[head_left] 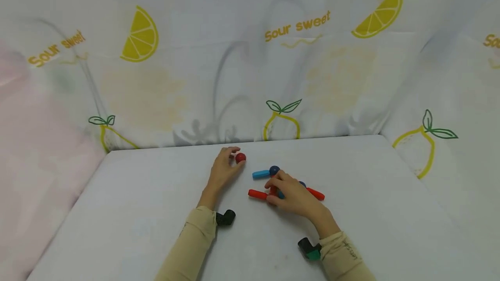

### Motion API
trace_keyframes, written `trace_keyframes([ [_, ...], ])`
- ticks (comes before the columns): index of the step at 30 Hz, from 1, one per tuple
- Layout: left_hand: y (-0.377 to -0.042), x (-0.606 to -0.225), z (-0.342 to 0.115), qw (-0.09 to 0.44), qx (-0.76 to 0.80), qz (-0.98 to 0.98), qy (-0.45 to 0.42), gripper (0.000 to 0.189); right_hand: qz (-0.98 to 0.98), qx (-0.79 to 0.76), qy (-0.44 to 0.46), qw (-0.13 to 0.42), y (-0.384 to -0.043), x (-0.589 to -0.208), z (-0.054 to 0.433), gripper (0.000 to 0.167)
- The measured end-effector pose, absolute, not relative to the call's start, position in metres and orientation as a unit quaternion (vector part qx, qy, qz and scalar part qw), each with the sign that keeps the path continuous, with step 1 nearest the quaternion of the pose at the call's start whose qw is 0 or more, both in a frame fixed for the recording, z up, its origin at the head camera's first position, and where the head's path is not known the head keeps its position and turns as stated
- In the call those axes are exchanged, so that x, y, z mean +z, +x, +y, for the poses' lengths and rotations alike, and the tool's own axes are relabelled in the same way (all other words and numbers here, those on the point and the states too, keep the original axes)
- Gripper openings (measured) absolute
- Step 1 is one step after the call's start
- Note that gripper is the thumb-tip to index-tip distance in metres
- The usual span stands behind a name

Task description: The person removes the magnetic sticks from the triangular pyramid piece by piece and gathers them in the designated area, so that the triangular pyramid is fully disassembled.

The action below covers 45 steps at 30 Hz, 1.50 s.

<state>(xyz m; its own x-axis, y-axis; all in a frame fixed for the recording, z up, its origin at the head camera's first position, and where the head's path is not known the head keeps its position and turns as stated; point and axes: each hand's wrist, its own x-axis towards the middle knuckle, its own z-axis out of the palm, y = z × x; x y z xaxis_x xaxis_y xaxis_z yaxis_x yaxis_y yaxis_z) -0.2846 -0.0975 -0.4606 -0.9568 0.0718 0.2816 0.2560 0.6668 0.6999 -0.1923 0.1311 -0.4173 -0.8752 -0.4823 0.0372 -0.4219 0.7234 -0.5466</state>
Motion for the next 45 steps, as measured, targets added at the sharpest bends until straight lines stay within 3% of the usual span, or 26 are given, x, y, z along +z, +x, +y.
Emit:
trace_keyframes([
  [5,-0.257,-0.454,-0.095,0.144,-0.386,-0.902,-0.129,0.032,0.928,-0.278,-0.239,0.069,-0.192,-0.421,0.133,0.022],
  [11,-0.218,-0.452,-0.086,0.028,-0.342,-0.882,-0.323,0.023,0.921,-0.292,-0.251,0.057,-0.193,-0.426,0.134,0.018],
  [23,-0.218,-0.449,-0.09,-0.019,-0.297,-0.869,-0.395,0.016,0.907,-0.305,-0.278,0.079,-0.192,-0.428,0.134,0.016],
  [27,-0.224,-0.444,-0.103,-0.016,-0.297,-0.881,-0.367,0.014,0.913,-0.294,-0.272,0.078,-0.192,-0.424,0.135,0.014],
  [37,-0.239,-0.456,-0.131,0.06,-0.337,-0.918,-0.199,0.02,0.915,-0.28,-0.269,0.109,-0.19,-0.421,0.14,0.014],
  [42,-0.245,-0.464,-0.135,0.083,-0.33,-0.922,-0.182,0.019,0.91,-0.272,-0.287,0.122,-0.19,-0.415,0.141,0.012],
  [45,-0.246,-0.465,-0.135,0.092,-0.325,-0.923,-0.184,0.019,0.912,-0.267,-0.294,0.103,-0.193,-0.412,0.141,0.012],
])
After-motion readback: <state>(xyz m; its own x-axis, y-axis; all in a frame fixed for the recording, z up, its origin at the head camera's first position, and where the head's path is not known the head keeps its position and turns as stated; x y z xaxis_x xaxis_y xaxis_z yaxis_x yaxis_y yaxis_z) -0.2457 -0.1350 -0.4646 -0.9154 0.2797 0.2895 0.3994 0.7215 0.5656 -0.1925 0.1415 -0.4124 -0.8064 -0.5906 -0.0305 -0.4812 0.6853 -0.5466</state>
